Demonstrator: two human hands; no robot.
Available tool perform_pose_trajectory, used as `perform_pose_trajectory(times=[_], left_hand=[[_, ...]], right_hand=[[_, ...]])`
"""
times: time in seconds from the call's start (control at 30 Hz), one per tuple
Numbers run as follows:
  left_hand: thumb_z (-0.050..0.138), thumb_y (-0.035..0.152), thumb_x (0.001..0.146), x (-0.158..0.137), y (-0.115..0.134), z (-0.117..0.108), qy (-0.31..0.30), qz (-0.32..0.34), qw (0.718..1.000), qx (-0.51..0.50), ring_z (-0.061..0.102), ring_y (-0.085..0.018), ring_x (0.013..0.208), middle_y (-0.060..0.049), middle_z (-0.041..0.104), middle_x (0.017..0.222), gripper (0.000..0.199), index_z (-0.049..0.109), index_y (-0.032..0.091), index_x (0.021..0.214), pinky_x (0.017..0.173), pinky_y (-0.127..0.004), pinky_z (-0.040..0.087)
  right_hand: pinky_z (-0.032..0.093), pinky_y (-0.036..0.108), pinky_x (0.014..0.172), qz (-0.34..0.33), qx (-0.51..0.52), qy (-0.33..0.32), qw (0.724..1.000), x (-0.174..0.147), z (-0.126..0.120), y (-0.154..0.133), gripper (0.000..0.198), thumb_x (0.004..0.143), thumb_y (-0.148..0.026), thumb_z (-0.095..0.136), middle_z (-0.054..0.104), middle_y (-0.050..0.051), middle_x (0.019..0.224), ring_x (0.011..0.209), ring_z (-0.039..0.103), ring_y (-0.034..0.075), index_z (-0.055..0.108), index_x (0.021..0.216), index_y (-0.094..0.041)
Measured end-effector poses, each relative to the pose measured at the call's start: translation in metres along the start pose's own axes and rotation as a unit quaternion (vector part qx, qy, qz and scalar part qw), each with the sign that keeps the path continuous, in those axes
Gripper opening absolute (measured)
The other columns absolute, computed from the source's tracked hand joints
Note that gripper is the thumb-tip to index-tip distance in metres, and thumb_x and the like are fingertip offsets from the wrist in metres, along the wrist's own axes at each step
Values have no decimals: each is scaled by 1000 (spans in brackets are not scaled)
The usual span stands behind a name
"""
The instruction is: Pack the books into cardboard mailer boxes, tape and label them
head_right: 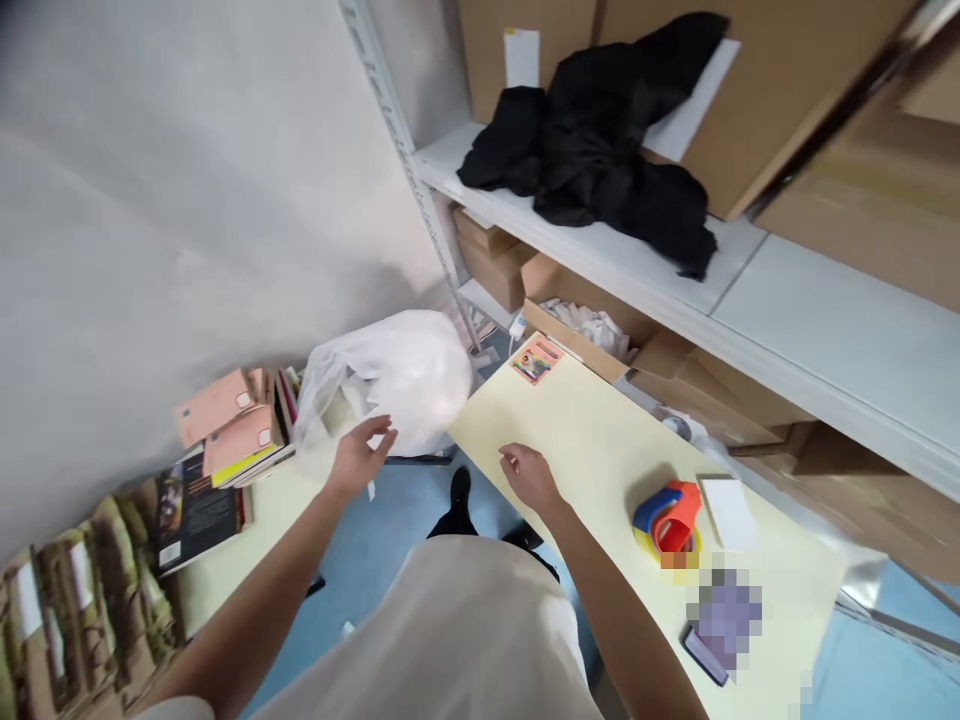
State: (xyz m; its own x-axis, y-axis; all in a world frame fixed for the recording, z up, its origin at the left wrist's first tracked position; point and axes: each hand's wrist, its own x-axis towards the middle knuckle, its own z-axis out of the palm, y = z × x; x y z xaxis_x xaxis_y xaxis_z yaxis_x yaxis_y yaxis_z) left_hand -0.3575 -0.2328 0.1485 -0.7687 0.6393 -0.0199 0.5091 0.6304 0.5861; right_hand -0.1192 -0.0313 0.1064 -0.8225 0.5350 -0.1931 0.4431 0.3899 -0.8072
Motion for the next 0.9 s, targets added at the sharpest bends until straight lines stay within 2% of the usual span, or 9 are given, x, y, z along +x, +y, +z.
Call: perform_pose_trajectory(times=[0.1,0.2,0.33,0.47,0.57,0.67,0.73,0.8,0.9], left_hand=[[50,35,80,35,-55,-30,2,-44,998,34,68,-22,88,-12,69,105,37,61,14,108,80,-33,53],[52,26,79,72,-100,-39,-77,-54,991,98,68,-20,86,-11,69,104,33,62,15,108,78,-30,52],[55,17,76,115,-131,-23,-158,14,973,169,65,-20,95,-9,64,116,38,61,19,113,84,-28,49],[54,7,73,137,-144,8,-198,50,962,183,56,-27,110,-10,65,113,35,65,20,102,93,-40,41],[47,5,77,142,-152,23,-202,60,958,195,51,-29,114,-13,65,107,32,65,18,99,98,-47,34],[45,8,80,145,-158,30,-197,68,957,202,47,-28,119,-15,57,121,41,56,18,117,101,-47,30],[43,9,82,150,-160,33,-214,77,952,203,47,-27,119,-15,55,124,42,53,18,122,98,-45,34],[40,11,85,156,-161,38,-242,82,946,198,50,-27,115,-14,59,119,38,56,18,119,92,-42,39],[41,12,86,164,-164,48,-268,67,942,189,53,-26,111,-12,63,113,34,60,19,113,87,-39,42]], right_hand=[[51,33,76,-50,-38,1,998,40,17,-46,24,85,-24,45,69,4,91,77,63,17,65,98,-21],[48,35,87,-111,-95,13,989,85,43,-93,23,84,-20,47,68,7,98,93,62,19,66,97,-20],[44,33,95,-159,-176,-55,970,145,89,-142,29,86,-12,43,65,6,109,104,59,18,66,101,-20],[45,33,92,-122,-270,-203,933,187,139,-168,30,87,-11,42,64,8,112,106,58,20,64,107,-20],[45,39,91,-37,-342,-269,900,205,169,-176,37,83,-20,57,57,13,122,115,53,27,56,120,-18],[38,54,97,78,-412,-270,867,225,188,-171,89,64,-34,77,30,21,147,135,24,40,33,140,-17],[32,62,97,149,-436,-285,841,241,196,-160,112,55,-43,82,16,21,152,138,7,44,21,146,-18],[33,62,96,184,-443,-305,823,256,203,-145,114,52,-47,82,21,21,151,138,9,45,23,145,-19],[37,55,97,141,-441,-300,834,269,214,-121,88,62,-40,78,45,22,137,129,36,40,41,137,-15]])
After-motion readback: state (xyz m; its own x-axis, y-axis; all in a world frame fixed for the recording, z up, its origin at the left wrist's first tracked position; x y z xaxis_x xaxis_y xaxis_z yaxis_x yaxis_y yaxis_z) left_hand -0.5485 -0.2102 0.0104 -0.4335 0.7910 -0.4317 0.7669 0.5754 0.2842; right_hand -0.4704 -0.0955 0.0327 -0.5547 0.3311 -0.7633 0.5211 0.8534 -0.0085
